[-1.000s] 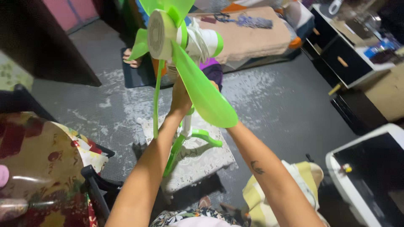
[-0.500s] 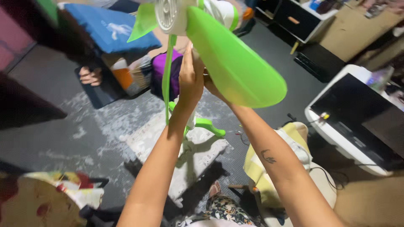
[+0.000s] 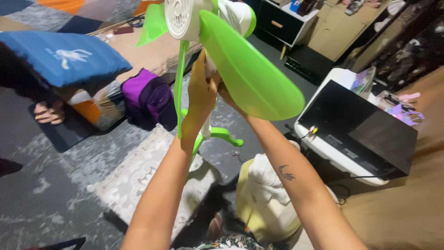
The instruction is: The person assembles a small green pedestal fan by attaching the blades and securing the central hub. They then move the fan to a nearby shelf and organize items, including a glass container and a cushion. Finally, they sit on the floor and coil a black cable.
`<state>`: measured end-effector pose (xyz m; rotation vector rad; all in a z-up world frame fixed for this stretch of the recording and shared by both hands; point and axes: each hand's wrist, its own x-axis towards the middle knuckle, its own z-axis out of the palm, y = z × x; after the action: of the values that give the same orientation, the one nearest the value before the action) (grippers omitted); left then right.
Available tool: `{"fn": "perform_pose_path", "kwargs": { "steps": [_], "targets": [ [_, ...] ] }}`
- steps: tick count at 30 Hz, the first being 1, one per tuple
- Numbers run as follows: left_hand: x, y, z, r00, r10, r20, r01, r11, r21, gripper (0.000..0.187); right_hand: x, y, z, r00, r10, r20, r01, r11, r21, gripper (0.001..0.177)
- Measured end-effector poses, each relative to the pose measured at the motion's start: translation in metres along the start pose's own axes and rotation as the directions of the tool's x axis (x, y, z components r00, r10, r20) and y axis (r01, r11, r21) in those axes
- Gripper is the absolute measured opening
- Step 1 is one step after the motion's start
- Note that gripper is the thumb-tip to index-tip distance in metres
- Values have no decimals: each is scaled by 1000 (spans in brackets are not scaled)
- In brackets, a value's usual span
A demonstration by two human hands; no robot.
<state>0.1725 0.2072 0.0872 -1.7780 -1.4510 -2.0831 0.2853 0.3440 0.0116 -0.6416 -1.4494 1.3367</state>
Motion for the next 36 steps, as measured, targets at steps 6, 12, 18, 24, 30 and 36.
{"fn": "perform_pose_path", "kwargs": {
  "steps": [6, 12, 18, 24, 30, 36],
  "targets": [
    [3, -5, 63, 993, -114, 16, 114, 992, -61, 47, 22, 33, -51, 992, 25, -124, -29, 999, -27, 44],
    [19, -16, 105, 994, -87, 62, 92, 992, -89, 42, 35, 43, -97, 979, 22, -203, -30, 999, -38, 46],
    [25, -38, 138, 992, -78, 102, 94, 983, -157, 43, 28, 58, -125, 950, 65, -306, -83, 996, -45, 49],
    [34, -66, 173, 990, -98, 105, 113, 982, -151, 49, 69, 67, -121, 867, 17, -497, -75, 993, -96, 51],
    [57, -79, 202, 966, -163, 202, 199, 965, -170, 50, 86, 54, -148, 877, 10, -480, -47, 997, -64, 54],
    [63, -85, 233, 975, -103, 195, 146, 963, -225, 45, 82, 52, -185, 908, 33, -417, -44, 999, -18, 57]
  ]
}}
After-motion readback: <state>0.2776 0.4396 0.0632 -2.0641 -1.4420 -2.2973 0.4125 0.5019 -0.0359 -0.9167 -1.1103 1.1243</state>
